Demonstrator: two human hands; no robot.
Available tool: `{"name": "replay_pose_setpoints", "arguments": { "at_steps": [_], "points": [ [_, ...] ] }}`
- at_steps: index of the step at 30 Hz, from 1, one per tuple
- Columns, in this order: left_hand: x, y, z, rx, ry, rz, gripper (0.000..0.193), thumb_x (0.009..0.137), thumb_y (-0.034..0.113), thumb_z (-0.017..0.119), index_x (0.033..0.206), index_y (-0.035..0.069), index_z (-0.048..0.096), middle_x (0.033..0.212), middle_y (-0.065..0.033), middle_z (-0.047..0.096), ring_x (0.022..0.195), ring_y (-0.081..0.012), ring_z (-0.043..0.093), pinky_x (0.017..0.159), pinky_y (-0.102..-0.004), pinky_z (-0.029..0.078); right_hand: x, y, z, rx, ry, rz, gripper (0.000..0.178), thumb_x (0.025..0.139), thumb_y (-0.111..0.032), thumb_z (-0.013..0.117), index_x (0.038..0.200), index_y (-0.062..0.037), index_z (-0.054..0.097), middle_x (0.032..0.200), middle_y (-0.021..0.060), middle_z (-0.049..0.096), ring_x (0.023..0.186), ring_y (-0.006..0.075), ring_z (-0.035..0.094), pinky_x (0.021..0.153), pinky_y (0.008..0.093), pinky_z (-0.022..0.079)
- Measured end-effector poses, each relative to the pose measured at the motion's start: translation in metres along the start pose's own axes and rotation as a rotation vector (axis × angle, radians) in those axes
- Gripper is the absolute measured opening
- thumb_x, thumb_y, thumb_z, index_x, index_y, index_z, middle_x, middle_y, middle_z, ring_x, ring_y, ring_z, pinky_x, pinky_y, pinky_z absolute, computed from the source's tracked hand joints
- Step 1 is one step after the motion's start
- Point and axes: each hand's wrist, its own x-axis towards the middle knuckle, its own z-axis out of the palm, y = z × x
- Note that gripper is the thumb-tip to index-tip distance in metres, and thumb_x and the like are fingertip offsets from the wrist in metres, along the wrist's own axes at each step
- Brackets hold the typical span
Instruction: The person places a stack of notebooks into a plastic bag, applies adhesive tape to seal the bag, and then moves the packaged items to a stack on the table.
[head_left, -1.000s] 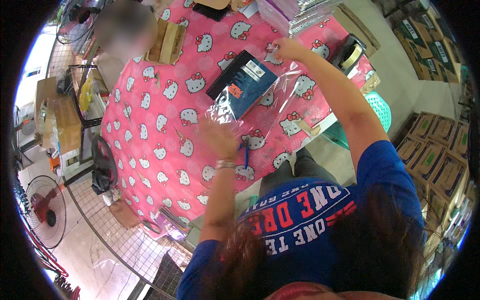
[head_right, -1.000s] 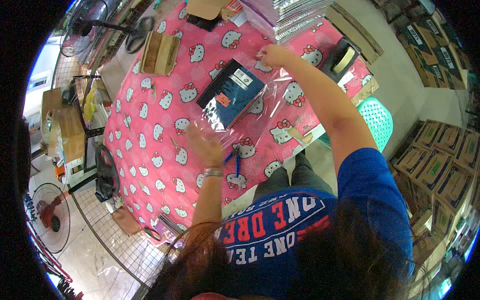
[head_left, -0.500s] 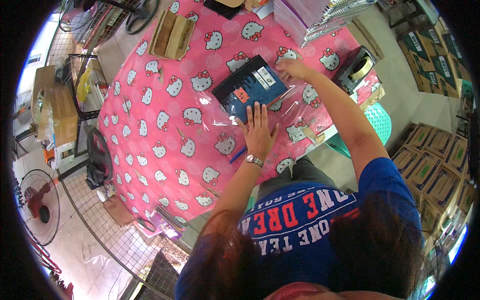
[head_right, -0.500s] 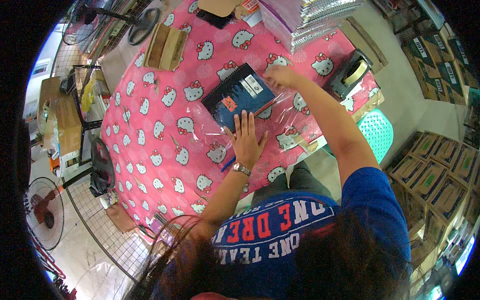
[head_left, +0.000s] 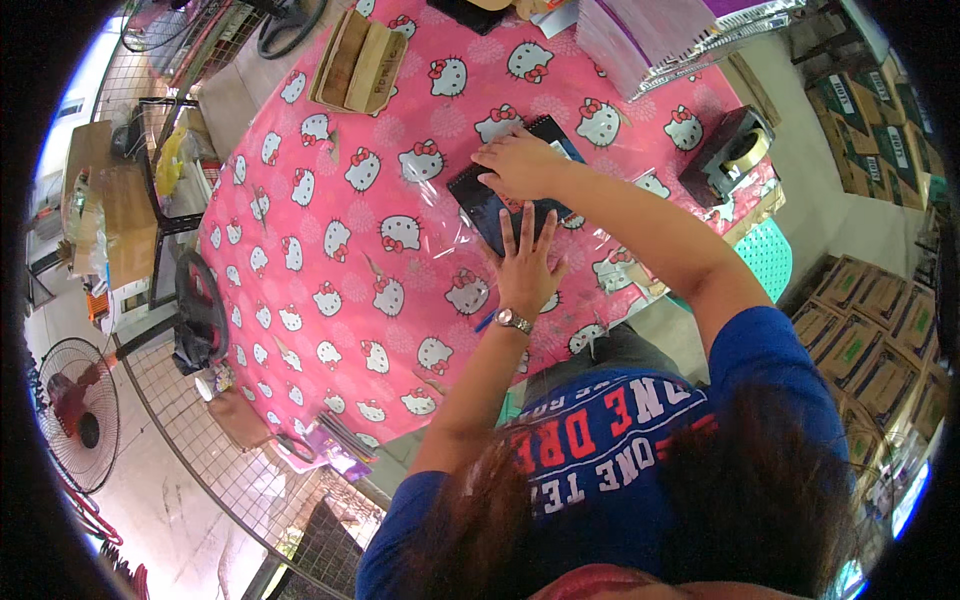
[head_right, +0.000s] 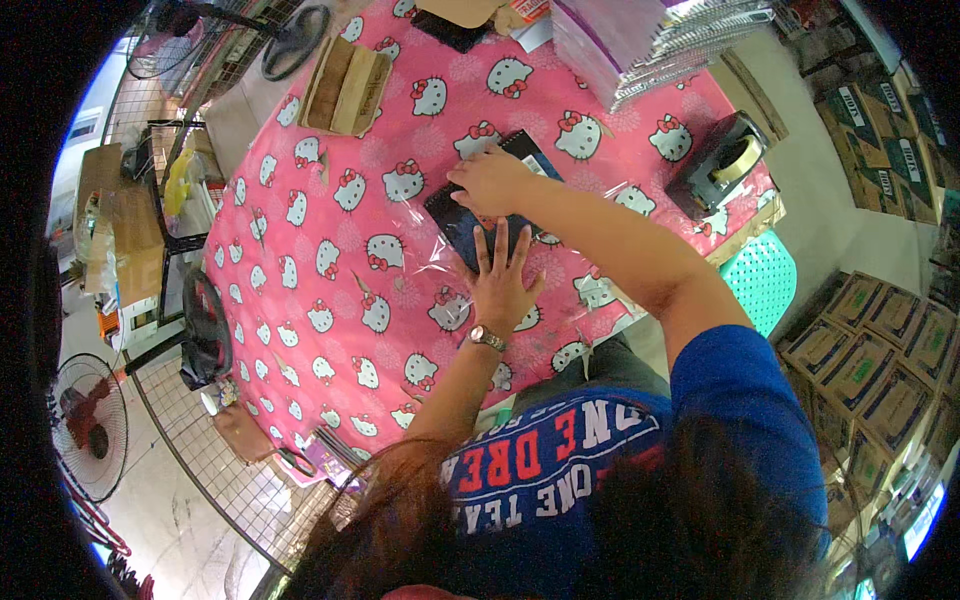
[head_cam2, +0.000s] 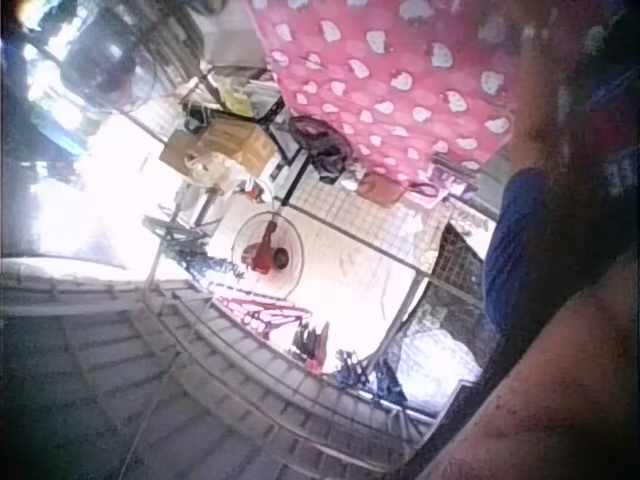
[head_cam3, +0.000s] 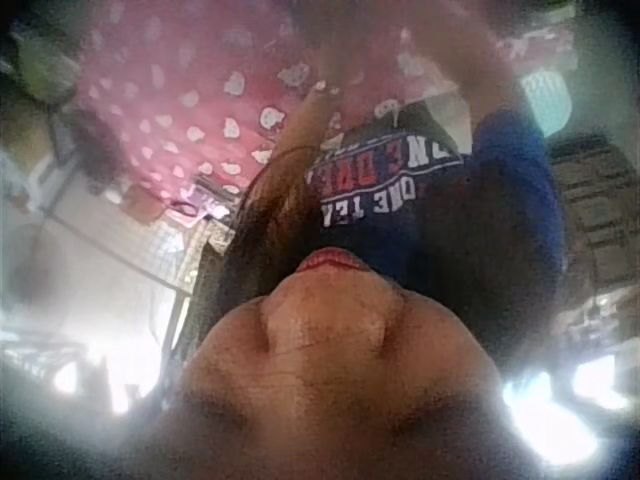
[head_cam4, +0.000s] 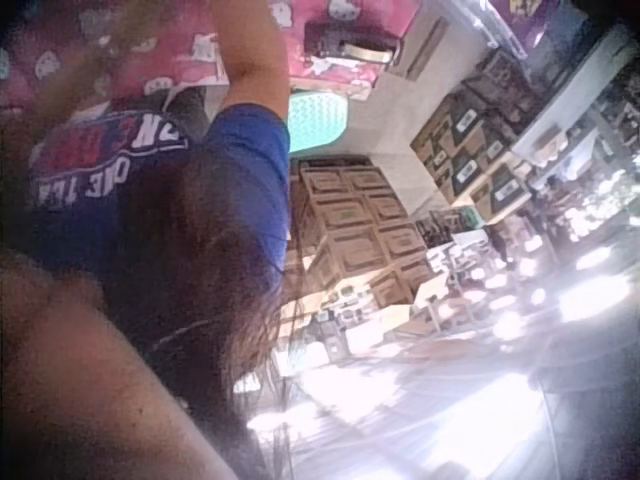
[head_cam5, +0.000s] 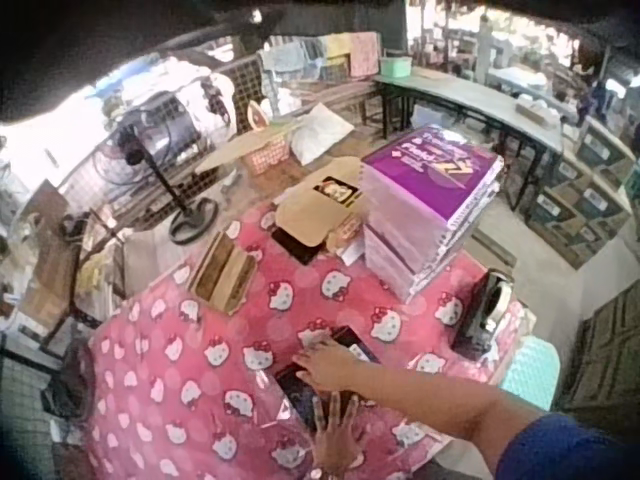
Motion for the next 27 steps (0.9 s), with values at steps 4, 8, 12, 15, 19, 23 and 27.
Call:
{"name": "replay_pose_setpoints", "arguments": {
  "at_steps": [4, 8, 12, 15, 19, 23, 27],
  "points": [
    [0.0, -0.001, -0.01, -0.061, -0.036, 0.02, 0.076, 0.074, 0.045, 0.065, 0.141, 0.031, 0.034, 0.153, -0.0036, 0.017, 0.141, -0.0365, 0.009, 0.101, -0.0725, 0.006, 0.053, 0.023, -0.027, 0.16, -0.329, 0.15, 0.028, 0.088, -0.035, 0.051, 0.106, -0.02, 0.066, 0.114, 0.0087, 0.061, 0.109, 0.0267, 0.056, 0.094, 0.0443, 0.041],
    [0.002, 0.0, -0.013, -0.077, -0.045, 0.052, 0.07, 0.077, 0.046, 0.063, 0.14, 0.03, 0.037, 0.153, -0.0029, 0.019, 0.139, -0.0365, 0.013, 0.1, -0.0739, 0.007, 0.094, 0.072, 0.014, -0.014, 0.293, 0.316, 0.023, 0.088, -0.029, 0.052, 0.097, -0.0164, 0.069, 0.117, 0.0082, 0.058, 0.114, 0.0284, 0.052, 0.092, 0.0451, 0.042],
    [0.003, -0.004, -0.014, -0.109, 0.009, 0.033, 0.06, 0.081, 0.043, 0.058, 0.138, 0.029, 0.041, 0.151, -0.0017, 0.024, 0.138, -0.0341, 0.021, 0.1, -0.075, 0.005, 0.104, 0.071, 0.012, -0.211, 0.098, 0.237, 0.022, 0.085, -0.02, 0.052, 0.099, -0.0133, 0.067, 0.115, 0.0067, 0.055, 0.113, 0.0261, 0.049, 0.091, 0.0464, 0.04],
    [0.012, -0.013, -0.004, -0.074, 0.244, 0.066, 0.052, 0.081, 0.033, 0.06, 0.13, 0.022, 0.049, 0.14, -0.0043, 0.04, 0.13, -0.0342, 0.035, 0.101, -0.0734, 0.009, 0.093, 0.052, -0.015, -0.234, 0.196, 0.145, 0.023, 0.082, -0.019, 0.053, 0.1, -0.0121, 0.066, 0.111, 0.0058, 0.055, 0.109, 0.0236, 0.049, 0.09, 0.0455, 0.038],
    [0.033, -0.031, -0.004, -0.119, 0.137, 0.029, 0.046, 0.081, 0.022, 0.059, 0.126, 0.018, 0.052, 0.123, -0.0048, 0.052, 0.12, -0.0286, 0.043, 0.107, -0.0652, 0.01, 0.026, 0.025, -0.043, -0.199, 0.501, 0.064, 0.018, 0.075, -0.017, 0.058, 0.091, -0.009, 0.062, 0.102, 0.004, 0.055, 0.106, 0.0234, 0.05, 0.091, 0.046, 0.035],
    [0.062, -0.031, -0.018, -0.257, 0.537, -0.015, 0.04, 0.077, 0.012, 0.058, 0.117, 0.01, 0.055, 0.119, -0.0086, 0.051, 0.117, -0.0311, 0.043, 0.109, -0.0573, 0.017, -0.061, -0.001, -0.018, -0.215, 0.388, 0.102, 0.021, 0.078, -0.02, 0.052, 0.096, -0.015, 0.061, 0.102, 0.002, 0.054, 0.101, 0.0196, 0.05, 0.088, 0.0442, 0.036],
    [0.106, -0.044, -0.056, 0.031, 0.336, 0.098, 0.033, 0.076, 0.013, 0.057, 0.109, 0.007, 0.058, 0.113, -0.0119, 0.056, 0.114, -0.0303, 0.047, 0.104, -0.0534, 0.025, -0.077, -0.002, 0.009, -0.2, 0.472, 0.123, 0.021, 0.079, -0.021, 0.052, 0.097, -0.0163, 0.06, 0.106, 0.0007, 0.054, 0.101, 0.0181, 0.049, 0.088, 0.0424, 0.036]
  ]
}}
